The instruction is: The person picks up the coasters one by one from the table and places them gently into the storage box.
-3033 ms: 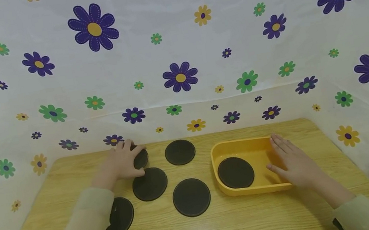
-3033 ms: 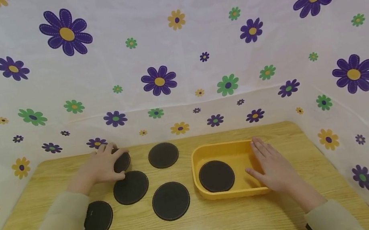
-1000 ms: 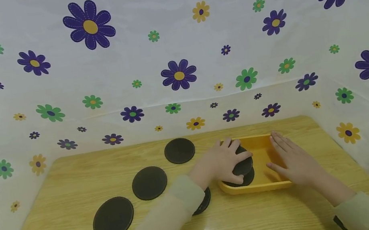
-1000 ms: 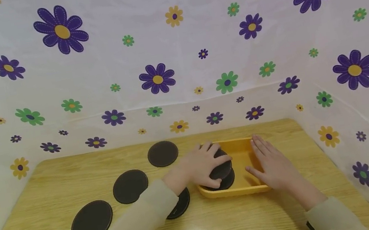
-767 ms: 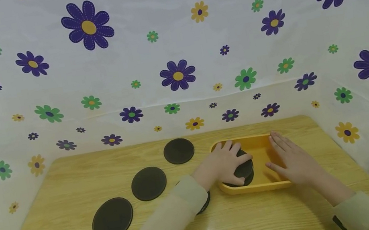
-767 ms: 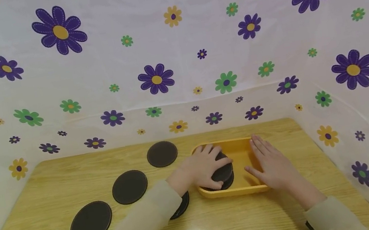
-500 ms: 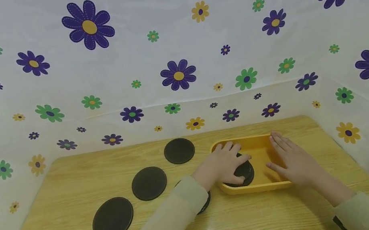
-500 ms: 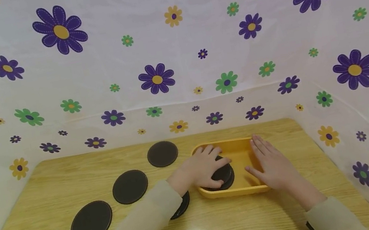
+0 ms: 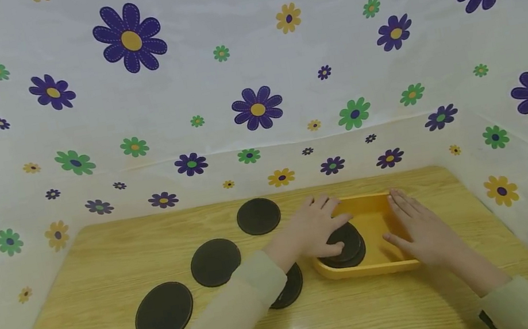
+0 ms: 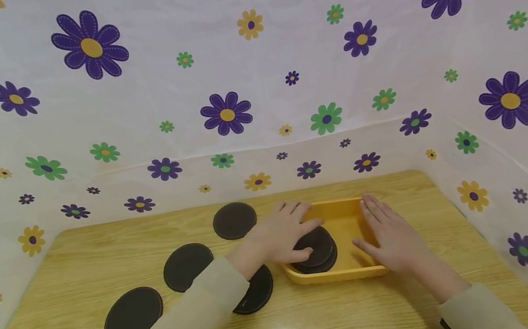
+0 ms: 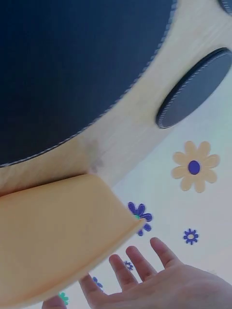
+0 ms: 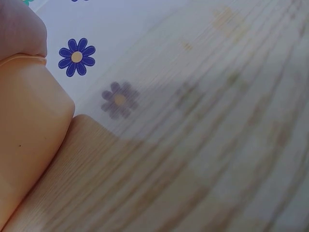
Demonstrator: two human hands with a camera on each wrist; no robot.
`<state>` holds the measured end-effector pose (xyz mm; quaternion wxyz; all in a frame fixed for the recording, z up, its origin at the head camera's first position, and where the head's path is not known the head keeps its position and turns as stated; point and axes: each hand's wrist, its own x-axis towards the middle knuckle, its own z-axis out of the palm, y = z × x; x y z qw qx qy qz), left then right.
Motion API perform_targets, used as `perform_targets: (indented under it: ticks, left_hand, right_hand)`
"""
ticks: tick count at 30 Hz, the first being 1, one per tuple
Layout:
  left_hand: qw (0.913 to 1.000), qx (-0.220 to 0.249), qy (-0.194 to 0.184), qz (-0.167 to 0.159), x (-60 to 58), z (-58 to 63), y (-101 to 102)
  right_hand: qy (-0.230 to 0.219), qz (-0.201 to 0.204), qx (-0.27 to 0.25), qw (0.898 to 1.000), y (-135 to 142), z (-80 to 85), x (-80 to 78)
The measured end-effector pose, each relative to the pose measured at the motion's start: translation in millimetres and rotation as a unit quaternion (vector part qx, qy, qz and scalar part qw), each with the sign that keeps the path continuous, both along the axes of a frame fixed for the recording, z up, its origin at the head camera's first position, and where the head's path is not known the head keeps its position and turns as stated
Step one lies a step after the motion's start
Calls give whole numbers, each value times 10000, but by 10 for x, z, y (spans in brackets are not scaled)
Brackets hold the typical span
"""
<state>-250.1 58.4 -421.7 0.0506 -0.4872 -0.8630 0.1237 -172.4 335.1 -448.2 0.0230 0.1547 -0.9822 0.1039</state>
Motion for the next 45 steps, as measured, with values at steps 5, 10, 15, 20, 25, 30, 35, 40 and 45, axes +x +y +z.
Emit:
perform_targets:
  ticks: [5,10,15,20,25,30,35,40,45]
  left_hand:
    - [9998,61,-135,143,-65,69,-123]
    - [9977,463,-325,361,-173,118,-296]
    - [9939,637,-560,709,-296,118,-479]
    - [9912,617,-626,991,-416,70,-653]
    - [9897,617,-608,1144,-533,-26,-820]
    - [9862,545,-692,1403,-609,-130,-957]
    - [9795,596,-1027,1625,-665,-238,-1022]
    - [9732,641,-1273,1802,-705,-338,-1066]
    - [9661,884,-1464,1933,-707,-387,-1114]
  right_hand:
    - [7,-25,16,10000,21,0,23]
    - [11,-13,61,10000,42,-2,35]
    - [28,-6,55,10000,51,6,49]
    - [20,-19,13,10000,45,14,56]
    - [21,-38,-24,10000,44,4,47]
    - [157,15,-2,9999,57,-32,24]
    - [194,54,-1,9998,54,-47,2]
    - [82,34,10,10000,33,-21,3]
    - [64,65,-12,10000,27,-5,13]
